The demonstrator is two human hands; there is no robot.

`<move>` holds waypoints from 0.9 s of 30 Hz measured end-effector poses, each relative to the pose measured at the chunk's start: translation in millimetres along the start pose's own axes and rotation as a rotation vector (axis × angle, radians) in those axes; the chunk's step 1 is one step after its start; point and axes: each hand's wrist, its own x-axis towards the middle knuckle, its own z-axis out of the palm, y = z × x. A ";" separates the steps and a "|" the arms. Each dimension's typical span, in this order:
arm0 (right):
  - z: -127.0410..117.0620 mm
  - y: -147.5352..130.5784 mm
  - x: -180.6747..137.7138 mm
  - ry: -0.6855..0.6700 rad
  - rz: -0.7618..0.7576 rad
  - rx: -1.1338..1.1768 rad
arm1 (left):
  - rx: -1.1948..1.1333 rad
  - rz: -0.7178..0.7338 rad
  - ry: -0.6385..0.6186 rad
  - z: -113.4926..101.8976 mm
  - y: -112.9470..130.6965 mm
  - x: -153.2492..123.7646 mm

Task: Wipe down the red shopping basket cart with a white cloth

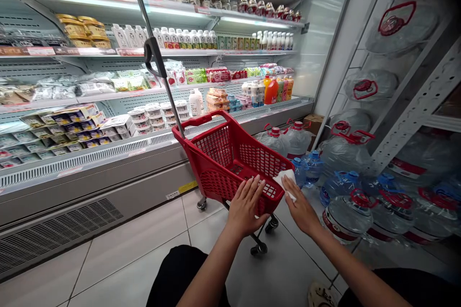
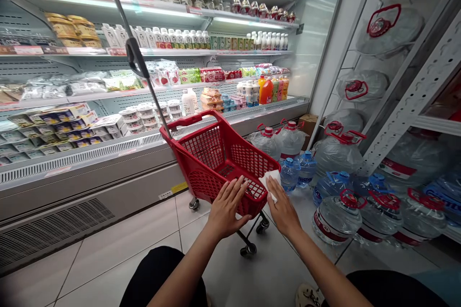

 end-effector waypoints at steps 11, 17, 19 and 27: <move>-8.6 -53.9 -27.5 -0.034 -0.134 -0.143 | -0.089 0.103 -0.020 6.1 4.2 14.4; -18.0 -7.5 -8.5 -0.019 -0.129 -0.221 | 0.072 -0.147 0.069 -15.4 -48.6 5.9; -17.4 3.8 -3.2 -0.023 -0.106 -0.220 | 0.134 -0.325 0.184 -23.7 -67.0 -0.9; 0.7 -13.7 22.5 0.011 -0.053 -0.125 | 0.142 -0.383 0.211 -29.4 -66.7 -3.5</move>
